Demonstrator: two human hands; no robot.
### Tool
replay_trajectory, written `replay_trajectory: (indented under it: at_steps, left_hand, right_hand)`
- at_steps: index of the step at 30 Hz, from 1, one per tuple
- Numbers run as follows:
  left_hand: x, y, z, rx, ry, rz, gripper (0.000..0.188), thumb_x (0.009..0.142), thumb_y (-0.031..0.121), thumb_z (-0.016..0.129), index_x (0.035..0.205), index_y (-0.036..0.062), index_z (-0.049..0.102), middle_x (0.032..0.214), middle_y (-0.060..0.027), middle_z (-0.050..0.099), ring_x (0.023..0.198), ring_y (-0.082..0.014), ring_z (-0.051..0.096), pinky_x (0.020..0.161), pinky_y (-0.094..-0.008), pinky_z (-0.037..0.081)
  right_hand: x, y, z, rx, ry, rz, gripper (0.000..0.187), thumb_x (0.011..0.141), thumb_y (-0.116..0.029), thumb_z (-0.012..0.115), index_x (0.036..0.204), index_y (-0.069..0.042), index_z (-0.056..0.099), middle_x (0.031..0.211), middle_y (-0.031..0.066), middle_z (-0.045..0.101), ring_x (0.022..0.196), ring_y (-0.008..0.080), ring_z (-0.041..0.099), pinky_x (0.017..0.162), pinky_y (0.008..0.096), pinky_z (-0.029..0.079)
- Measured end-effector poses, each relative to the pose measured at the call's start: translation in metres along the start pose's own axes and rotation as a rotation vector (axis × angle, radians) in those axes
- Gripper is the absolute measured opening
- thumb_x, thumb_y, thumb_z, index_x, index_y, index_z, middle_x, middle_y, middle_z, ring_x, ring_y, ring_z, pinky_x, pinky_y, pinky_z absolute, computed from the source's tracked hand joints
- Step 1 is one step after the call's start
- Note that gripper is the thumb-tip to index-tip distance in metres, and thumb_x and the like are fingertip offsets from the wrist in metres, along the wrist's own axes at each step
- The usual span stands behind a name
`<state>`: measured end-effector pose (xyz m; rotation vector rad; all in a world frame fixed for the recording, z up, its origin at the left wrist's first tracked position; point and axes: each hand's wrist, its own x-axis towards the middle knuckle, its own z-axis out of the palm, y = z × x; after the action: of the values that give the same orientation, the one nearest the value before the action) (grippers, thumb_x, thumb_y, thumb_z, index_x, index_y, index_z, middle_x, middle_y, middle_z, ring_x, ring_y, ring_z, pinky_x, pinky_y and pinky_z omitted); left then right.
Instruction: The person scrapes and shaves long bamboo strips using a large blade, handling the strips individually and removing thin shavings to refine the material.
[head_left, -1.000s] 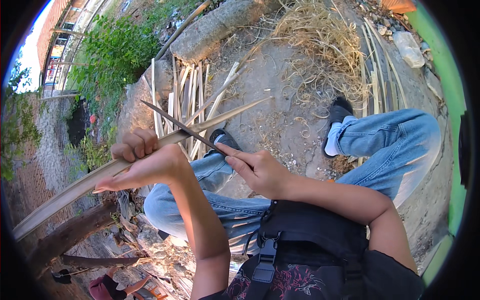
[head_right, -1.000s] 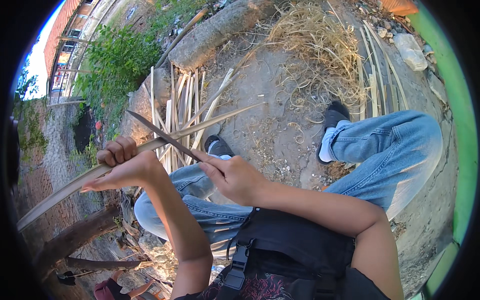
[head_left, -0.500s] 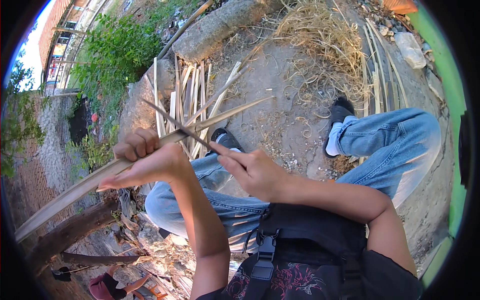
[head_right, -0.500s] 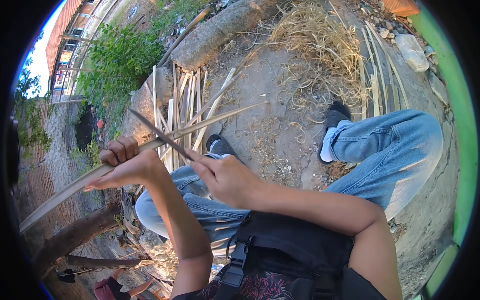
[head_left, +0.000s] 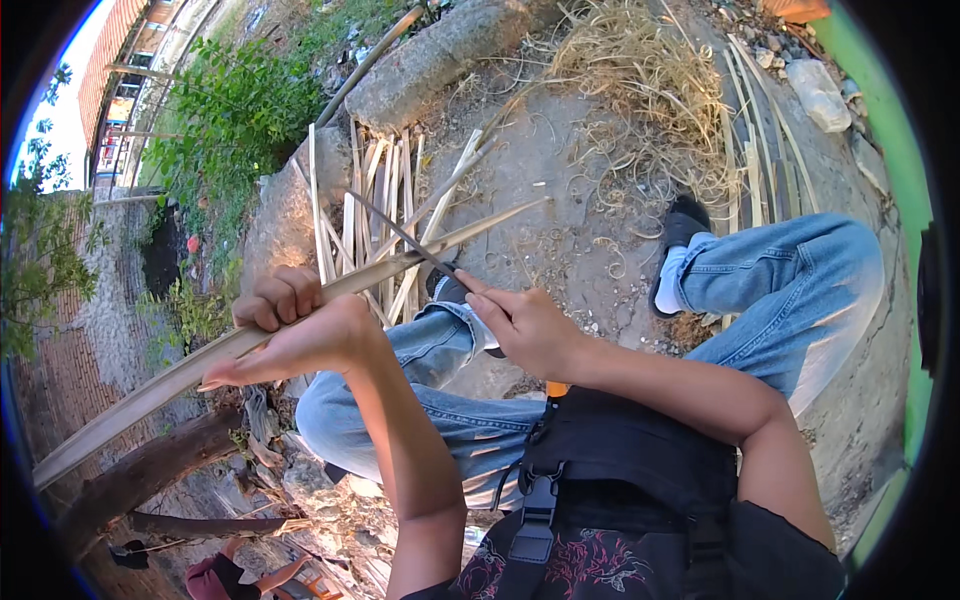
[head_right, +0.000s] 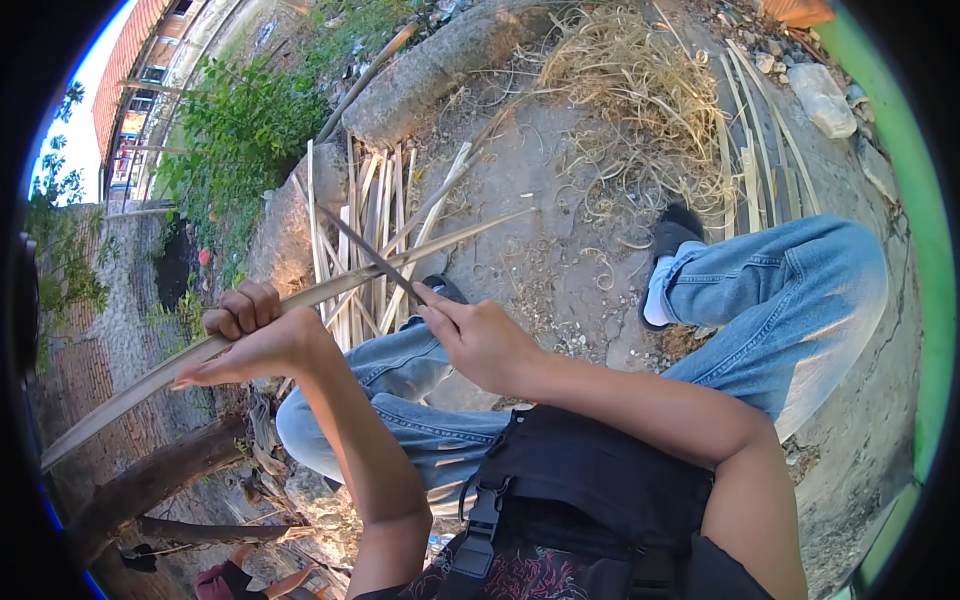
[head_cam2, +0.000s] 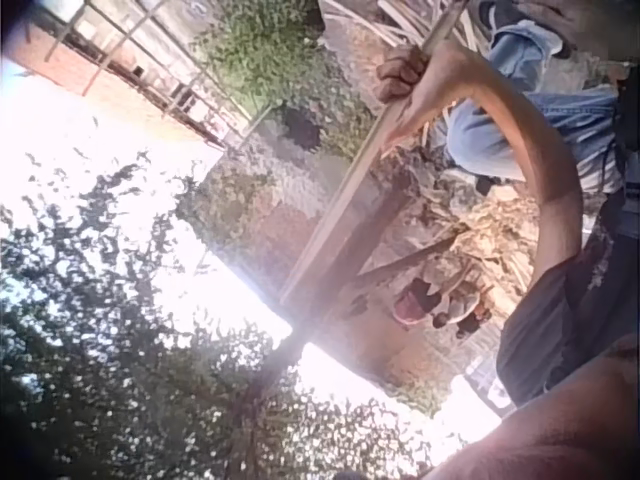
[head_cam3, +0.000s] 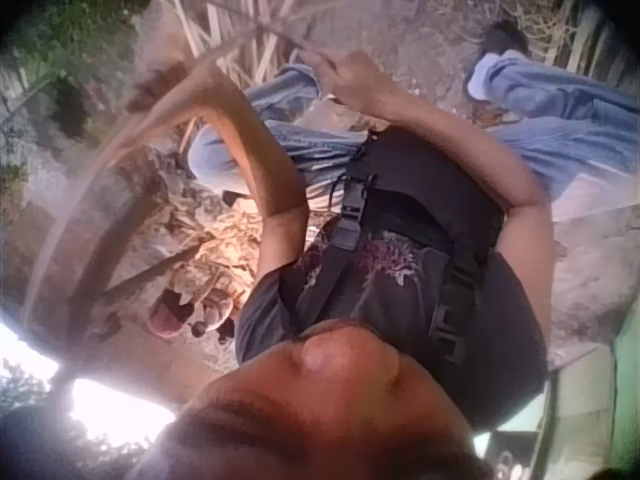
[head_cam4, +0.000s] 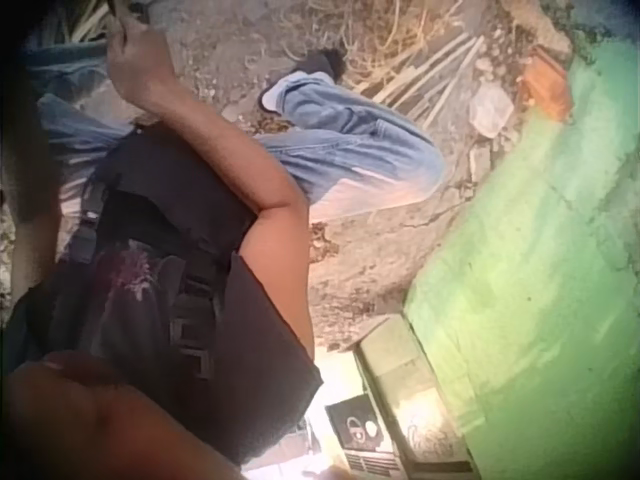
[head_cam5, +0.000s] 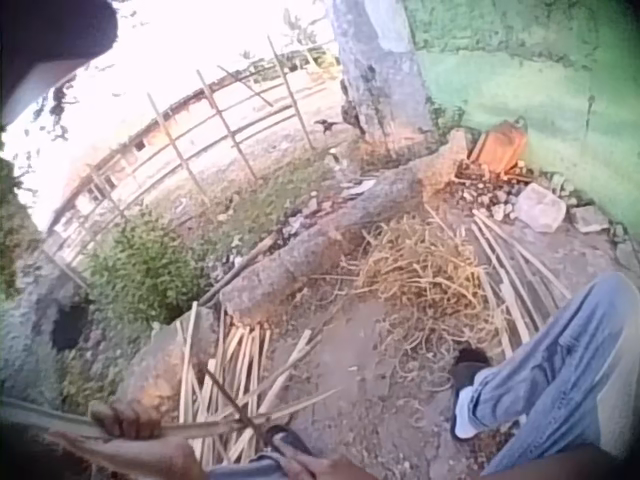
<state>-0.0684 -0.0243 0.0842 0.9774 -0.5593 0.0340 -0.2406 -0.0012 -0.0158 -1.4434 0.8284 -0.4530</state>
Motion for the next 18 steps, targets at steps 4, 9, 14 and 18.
replay_trajectory:
  at_steps: [4,9,14,18]
  left_hand:
    - [-0.001,0.006,0.002,-0.015,-0.031,-0.009,0.069,0.082,0.081,0.020,0.059,0.0164,0.017,0.051,0.0033,0.014,0.044,-0.0080,0.012,0.040,-0.0242,0.008]
    - [0.001,0.003,0.002,0.026,-0.035,0.012,0.070,0.081,0.082,0.016,0.060,0.0161,0.017,0.050,0.0030,0.014,0.044,-0.0087,0.012,0.042,-0.0249,0.008]
    - [-0.001,0.005,-0.002,-0.008,-0.023,-0.003,0.069,0.082,0.081,0.023,0.058,0.0163,0.019,0.050,0.0040,0.013,0.043,-0.0077,0.012,0.039,-0.0237,0.008]
    - [-0.006,0.005,0.004,-0.080,-0.022,-0.009,0.069,0.081,0.082,0.025,0.058,0.0168,0.019,0.050,0.0037,0.014,0.041,-0.0072,0.013,0.038,-0.0232,0.008]
  right_hand:
    - [-0.017,-0.044,0.002,0.050,-0.057,-0.190,0.042,0.098,-0.025,0.044,0.136,-0.008,0.046,0.047,0.0149,0.046,0.039,0.0253,0.048,0.046,0.0370,0.039]
    - [-0.013,-0.043,0.000,0.093,-0.067,-0.121,0.041,0.098,-0.024,0.044,0.136,-0.009,0.046,0.048,0.0159,0.047,0.039,0.0273,0.048,0.047,0.0382,0.039]
    - [-0.005,-0.015,0.003,-0.018,-0.035,-0.110,0.042,0.098,-0.026,0.043,0.136,-0.009,0.045,0.049,0.0146,0.048,0.044,0.0260,0.053,0.049,0.0371,0.042]
    - [-0.019,-0.041,0.003,0.090,-0.051,-0.252,0.040,0.098,-0.025,0.045,0.135,-0.008,0.048,0.050,0.0113,0.041,0.043,0.0136,0.041,0.046,0.0315,0.038]
